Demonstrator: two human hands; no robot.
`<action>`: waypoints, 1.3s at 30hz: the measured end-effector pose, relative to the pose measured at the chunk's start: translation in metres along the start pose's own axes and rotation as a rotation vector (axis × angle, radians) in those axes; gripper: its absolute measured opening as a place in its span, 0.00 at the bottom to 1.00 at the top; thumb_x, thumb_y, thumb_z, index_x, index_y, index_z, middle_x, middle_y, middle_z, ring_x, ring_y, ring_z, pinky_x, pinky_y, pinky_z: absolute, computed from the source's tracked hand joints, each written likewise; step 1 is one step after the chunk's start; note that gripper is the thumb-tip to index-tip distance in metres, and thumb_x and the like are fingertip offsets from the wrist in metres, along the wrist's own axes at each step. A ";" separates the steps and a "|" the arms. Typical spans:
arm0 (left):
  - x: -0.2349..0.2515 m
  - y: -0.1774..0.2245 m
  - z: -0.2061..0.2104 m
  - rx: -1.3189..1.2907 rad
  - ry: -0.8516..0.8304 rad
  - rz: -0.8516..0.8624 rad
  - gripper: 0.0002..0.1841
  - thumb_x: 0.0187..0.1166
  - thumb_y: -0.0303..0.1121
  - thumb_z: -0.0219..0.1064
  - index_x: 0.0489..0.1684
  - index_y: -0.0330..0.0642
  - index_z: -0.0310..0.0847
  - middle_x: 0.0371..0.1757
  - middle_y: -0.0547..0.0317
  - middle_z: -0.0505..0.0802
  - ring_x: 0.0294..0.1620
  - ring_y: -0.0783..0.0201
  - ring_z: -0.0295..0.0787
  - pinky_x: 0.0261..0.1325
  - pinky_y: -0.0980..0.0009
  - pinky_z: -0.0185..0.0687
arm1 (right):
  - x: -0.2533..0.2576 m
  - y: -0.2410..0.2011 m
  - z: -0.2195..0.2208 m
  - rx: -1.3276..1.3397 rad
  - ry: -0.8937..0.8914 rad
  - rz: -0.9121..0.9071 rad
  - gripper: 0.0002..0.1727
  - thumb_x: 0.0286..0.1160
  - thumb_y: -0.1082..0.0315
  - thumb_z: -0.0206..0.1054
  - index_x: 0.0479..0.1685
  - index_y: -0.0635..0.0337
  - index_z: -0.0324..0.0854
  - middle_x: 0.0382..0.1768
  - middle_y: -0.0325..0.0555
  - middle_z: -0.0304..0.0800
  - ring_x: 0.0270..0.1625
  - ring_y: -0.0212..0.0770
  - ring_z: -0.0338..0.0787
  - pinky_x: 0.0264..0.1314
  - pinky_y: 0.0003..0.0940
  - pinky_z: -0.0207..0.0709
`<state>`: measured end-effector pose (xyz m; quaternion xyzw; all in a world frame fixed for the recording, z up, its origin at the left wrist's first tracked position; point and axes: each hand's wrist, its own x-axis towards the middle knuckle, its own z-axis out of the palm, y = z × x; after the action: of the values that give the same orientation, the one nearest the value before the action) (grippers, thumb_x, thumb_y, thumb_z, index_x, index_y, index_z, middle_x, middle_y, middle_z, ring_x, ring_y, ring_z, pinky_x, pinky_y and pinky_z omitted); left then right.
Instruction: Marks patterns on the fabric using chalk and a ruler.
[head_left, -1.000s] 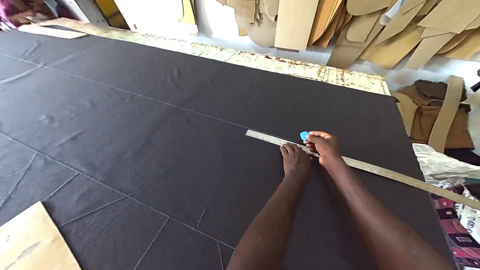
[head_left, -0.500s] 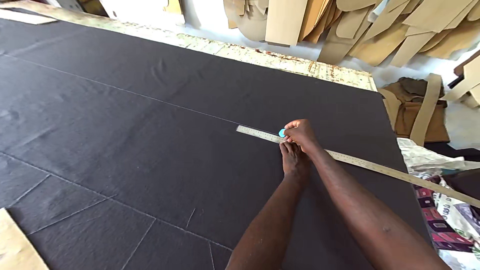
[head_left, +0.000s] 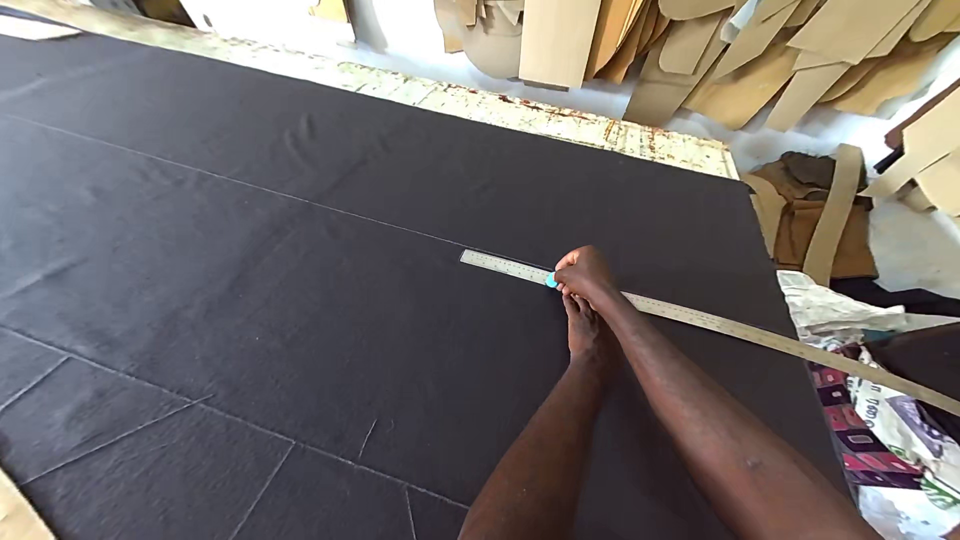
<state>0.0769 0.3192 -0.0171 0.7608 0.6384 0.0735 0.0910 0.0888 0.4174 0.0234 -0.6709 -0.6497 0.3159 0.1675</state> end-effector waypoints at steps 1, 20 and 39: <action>-0.001 -0.001 0.000 0.003 0.015 0.004 0.28 0.85 0.30 0.57 0.85 0.30 0.65 0.87 0.29 0.67 0.91 0.35 0.54 0.92 0.39 0.39 | 0.000 0.001 0.002 -0.006 0.007 -0.007 0.09 0.68 0.65 0.72 0.42 0.58 0.92 0.29 0.47 0.94 0.29 0.45 0.92 0.39 0.52 0.86; -0.011 -0.002 -0.010 -0.037 0.026 0.020 0.30 0.88 0.41 0.56 0.84 0.30 0.65 0.87 0.33 0.68 0.90 0.38 0.58 0.89 0.37 0.46 | -0.004 -0.012 0.005 -0.104 -0.061 0.030 0.08 0.62 0.65 0.75 0.36 0.59 0.91 0.25 0.47 0.92 0.26 0.46 0.89 0.34 0.52 0.83; 0.013 -0.012 0.010 0.033 0.044 0.030 0.49 0.81 0.73 0.45 0.84 0.35 0.68 0.83 0.29 0.73 0.88 0.31 0.60 0.88 0.34 0.51 | -0.146 0.220 -0.088 0.412 0.506 0.132 0.17 0.80 0.67 0.71 0.63 0.64 0.86 0.39 0.52 0.94 0.34 0.45 0.93 0.36 0.45 0.90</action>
<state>0.0701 0.3333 -0.0292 0.7698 0.6299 0.0812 0.0632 0.3199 0.2695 -0.0206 -0.7206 -0.4652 0.2741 0.4349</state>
